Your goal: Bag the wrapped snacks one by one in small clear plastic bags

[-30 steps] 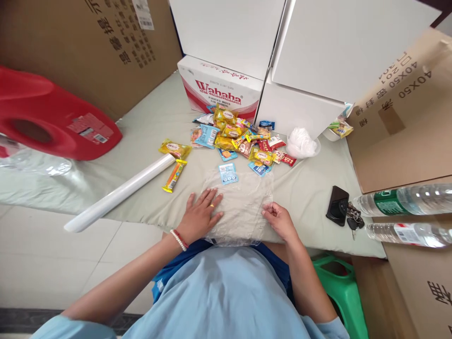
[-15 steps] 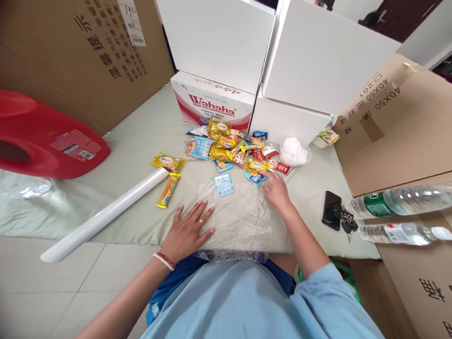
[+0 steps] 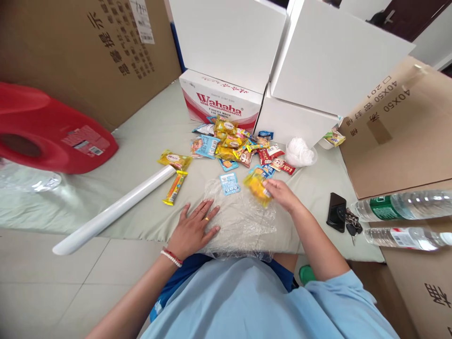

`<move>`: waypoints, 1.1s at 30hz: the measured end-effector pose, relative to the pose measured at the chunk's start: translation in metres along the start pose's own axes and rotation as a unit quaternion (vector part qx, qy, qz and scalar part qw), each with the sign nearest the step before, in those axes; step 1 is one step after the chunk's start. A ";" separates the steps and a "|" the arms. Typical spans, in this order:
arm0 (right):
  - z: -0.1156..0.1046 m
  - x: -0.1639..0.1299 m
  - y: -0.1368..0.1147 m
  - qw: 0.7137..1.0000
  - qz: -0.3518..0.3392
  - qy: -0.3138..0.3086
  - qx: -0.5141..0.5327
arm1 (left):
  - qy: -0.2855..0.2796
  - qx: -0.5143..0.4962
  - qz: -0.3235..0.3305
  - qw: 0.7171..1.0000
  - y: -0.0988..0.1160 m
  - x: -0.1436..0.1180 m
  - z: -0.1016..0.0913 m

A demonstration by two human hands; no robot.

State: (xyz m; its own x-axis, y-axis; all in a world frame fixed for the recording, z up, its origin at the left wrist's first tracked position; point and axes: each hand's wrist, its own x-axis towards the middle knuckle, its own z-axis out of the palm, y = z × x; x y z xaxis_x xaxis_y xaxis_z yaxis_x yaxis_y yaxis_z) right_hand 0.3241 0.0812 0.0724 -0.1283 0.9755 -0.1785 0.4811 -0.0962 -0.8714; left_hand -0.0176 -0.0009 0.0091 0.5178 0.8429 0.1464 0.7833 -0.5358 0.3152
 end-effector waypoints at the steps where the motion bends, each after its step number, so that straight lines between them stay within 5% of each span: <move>1: 0.013 -0.013 0.000 0.998 0.016 -0.059 0.027 | -0.002 -0.003 -0.002 1.000 0.000 0.000 -0.001; 3: 0.037 -0.032 0.000 0.995 0.022 -0.101 -0.007 | -0.006 -0.006 -0.005 1.000 0.001 0.000 -0.001; 5: 0.053 -0.042 -0.003 0.993 -0.018 -0.017 -0.120 | -0.011 -0.006 -0.007 1.000 0.002 0.000 -0.002; 8: 0.063 -0.048 -0.013 0.951 -0.115 0.129 -0.258 | -0.015 -0.003 -0.005 1.000 0.002 0.000 -0.001; 11: 0.075 -0.051 -0.018 0.933 -0.176 0.069 -0.306 | -0.014 0.004 0.000 1.000 0.002 -0.001 0.000; 14: 0.087 -0.055 -0.010 0.924 -0.161 -0.008 -0.347 | -0.011 0.010 0.001 1.000 0.001 -0.002 0.002; 17: 0.084 -0.059 0.001 0.931 -0.146 0.013 -0.334 | -0.016 0.010 0.002 1.000 0.001 -0.002 0.002; 22: 0.065 -0.068 -0.006 0.942 -0.219 0.038 -0.250 | -0.026 0.011 0.005 1.000 0.000 -0.002 0.001; 29: 0.083 -0.048 -0.024 0.916 -0.234 -0.142 -0.292 | -0.031 0.019 0.003 0.999 0.001 -0.001 0.000; 33: 0.075 0.004 -0.036 0.937 -0.118 -0.029 -0.327 | -0.030 0.030 -0.002 0.999 0.002 -0.001 0.000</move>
State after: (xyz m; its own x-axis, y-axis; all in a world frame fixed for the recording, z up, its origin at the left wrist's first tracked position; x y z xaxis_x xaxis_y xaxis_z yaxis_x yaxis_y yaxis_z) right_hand 0.2410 0.0738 0.0693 -0.3364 0.9400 -0.0573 0.8597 0.2818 -0.4260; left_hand -0.0171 -0.0028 0.0098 0.5323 0.8419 0.0889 0.8041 -0.5357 0.2577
